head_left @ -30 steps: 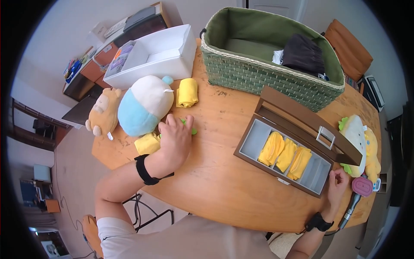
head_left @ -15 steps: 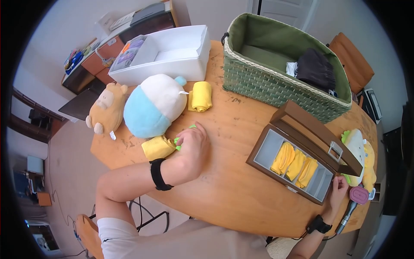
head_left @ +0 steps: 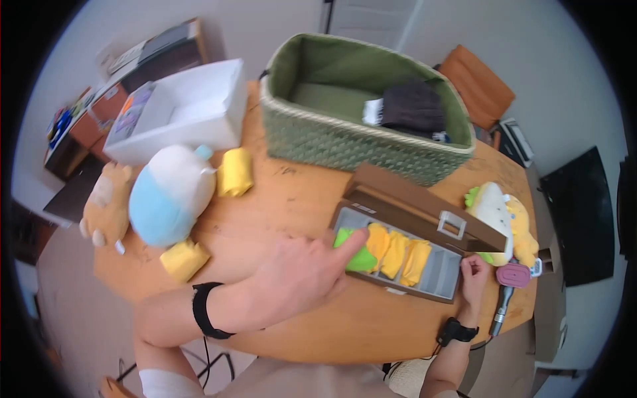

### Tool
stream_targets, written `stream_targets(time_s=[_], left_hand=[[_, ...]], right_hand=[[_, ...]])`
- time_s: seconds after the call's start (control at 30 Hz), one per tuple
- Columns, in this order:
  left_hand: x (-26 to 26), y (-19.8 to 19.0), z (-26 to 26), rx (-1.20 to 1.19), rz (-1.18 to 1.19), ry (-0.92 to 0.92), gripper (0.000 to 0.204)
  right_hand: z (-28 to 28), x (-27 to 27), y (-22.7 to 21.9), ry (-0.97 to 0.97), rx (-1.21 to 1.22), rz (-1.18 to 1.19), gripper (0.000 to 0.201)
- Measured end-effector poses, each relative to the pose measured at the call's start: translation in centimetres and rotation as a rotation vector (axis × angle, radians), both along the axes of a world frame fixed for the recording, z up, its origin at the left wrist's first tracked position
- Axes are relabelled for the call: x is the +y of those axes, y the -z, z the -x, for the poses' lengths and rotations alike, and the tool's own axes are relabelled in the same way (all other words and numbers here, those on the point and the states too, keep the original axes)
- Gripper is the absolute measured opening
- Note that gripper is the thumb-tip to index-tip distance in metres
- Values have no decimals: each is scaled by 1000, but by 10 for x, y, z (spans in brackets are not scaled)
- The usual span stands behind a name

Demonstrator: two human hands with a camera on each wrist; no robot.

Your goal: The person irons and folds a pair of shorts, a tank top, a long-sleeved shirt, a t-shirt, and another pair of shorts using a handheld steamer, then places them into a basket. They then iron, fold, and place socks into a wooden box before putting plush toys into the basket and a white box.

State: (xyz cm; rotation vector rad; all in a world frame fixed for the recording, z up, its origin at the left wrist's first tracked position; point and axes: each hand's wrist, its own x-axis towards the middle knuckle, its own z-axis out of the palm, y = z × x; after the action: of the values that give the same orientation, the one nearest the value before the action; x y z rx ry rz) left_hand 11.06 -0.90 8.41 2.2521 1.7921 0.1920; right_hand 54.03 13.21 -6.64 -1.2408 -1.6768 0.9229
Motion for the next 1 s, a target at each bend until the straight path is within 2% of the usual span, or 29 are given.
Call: stream_targets(time_s=[0.03, 0.1, 0.17, 0.23, 0.3, 0.37, 0.4, 0.47, 0.5, 0.57, 0.67, 0.8, 0.83, 0.87, 1.0], left_hand=[[12, 4, -4, -7, -37, 33, 58], [32, 17, -9, -304, 51, -107, 57], [43, 25, -13, -221, 90, -143, 54], [46, 46, -17, -97, -77, -127, 48], [47, 51, -21, -68, -44, -122, 42], [47, 61, -23, -119, -219, -116, 38], [49, 58, -22, -112, -214, -113, 38], [54, 49, -21, -194, -77, -140, 38], [59, 51, -21, -189, -69, -138, 38], [69, 58, -20, -365, -64, -119, 37], [75, 66, -23, -348, -82, -110, 30], [54, 36, -4, -405, 26, -36, 27], [54, 26, 5, -436, 142, 3, 27], [56, 21, 12, -464, 260, 39, 27], [73, 32, 24, -422, 309, 143, 39]], right_hand=[[3, 1, -2, 11, 27, 9, 17], [3, -1, -7, 21, -10, 38, 16], [2, -1, -10, -7, 0, 52, 15], [6, -3, -14, -9, -39, 30, 14], [10, -6, -19, -14, -14, 54, 14], [13, -7, -20, -27, 13, 75, 14], [13, -8, -19, -26, 26, 96, 13], [11, -10, -19, -23, 42, 125, 12], [11, -11, -20, -6, 20, 142, 13], [10, -13, -19, 12, 3, 170, 13], [10, -13, -21, 6, -93, 123, 16], [15, -13, -33, -1, -151, 72, 17], [17, -16, -32, 10, -173, 74, 16], [17, -16, -30, 13, -163, 87, 16], [16, -15, -27, -7, -164, 60, 17]])
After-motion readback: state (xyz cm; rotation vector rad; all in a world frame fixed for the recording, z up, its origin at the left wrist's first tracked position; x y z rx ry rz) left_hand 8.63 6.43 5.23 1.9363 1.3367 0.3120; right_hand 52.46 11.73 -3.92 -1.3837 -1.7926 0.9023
